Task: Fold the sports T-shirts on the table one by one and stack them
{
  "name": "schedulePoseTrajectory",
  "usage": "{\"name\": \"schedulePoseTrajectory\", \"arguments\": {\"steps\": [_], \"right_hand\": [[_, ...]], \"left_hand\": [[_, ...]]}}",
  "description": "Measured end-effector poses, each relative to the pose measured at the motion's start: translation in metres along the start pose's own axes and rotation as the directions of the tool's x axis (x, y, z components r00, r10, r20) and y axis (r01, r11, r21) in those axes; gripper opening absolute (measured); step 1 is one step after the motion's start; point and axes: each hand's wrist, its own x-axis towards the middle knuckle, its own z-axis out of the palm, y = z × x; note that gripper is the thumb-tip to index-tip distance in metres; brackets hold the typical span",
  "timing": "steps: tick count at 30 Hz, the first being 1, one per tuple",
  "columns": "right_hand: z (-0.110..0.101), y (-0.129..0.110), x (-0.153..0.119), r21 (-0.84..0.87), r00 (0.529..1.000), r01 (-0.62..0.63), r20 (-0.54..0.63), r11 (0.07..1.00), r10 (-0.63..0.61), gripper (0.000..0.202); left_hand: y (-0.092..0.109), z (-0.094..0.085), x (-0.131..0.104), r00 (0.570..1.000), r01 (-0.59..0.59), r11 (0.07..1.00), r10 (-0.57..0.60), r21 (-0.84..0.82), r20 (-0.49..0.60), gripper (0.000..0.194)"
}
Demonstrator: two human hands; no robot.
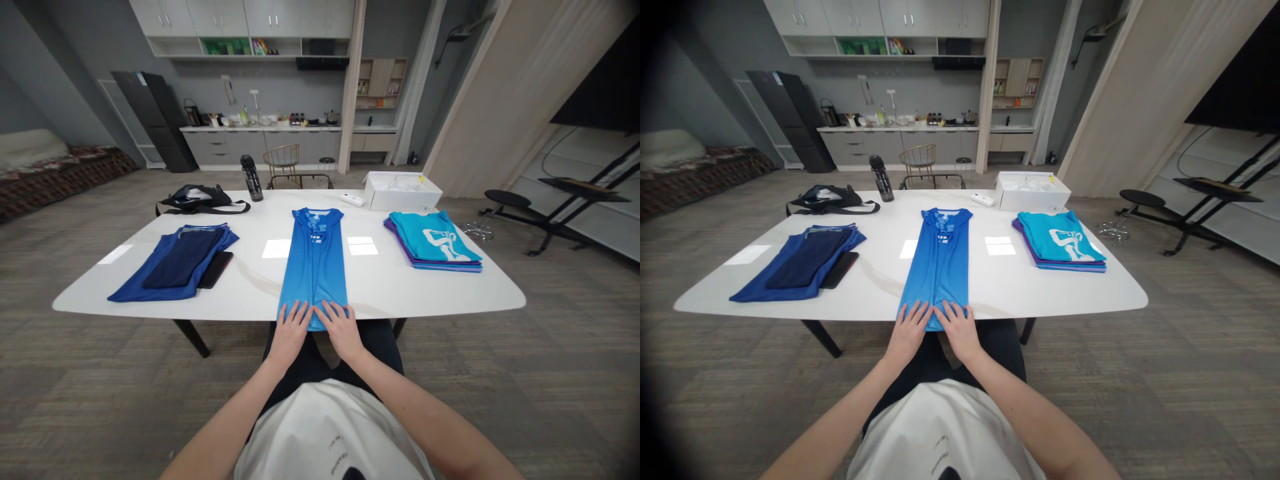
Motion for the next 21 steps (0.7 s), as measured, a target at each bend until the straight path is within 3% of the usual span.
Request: {"name": "schedulePoseTrajectory", "arguments": {"steps": [9,17,21], "right_hand": [[-0.016,0.025,-0.03,0.089,0.982,0.19,-0.022,0.978,-0.188,0.063],[-0.041,0.051,-0.044,0.215,0.973,0.178,0.105,0.96,-0.204,0.072],[-0.06,0.055,-0.036,0.336,0.968,0.153,0.138,0.93,-0.209,0.059]], "left_hand": [[0.008,-0.002,-0.008,0.976,-0.191,0.972,0.172,-0.136,-0.137,0.044],[0.0,-0.021,0.0,0.957,-0.268,0.937,0.285,-0.223,0.046,0.066],[-0.01,-0.039,0.01,0.927,-0.294,0.88,0.358,-0.373,0.113,0.064]]}}
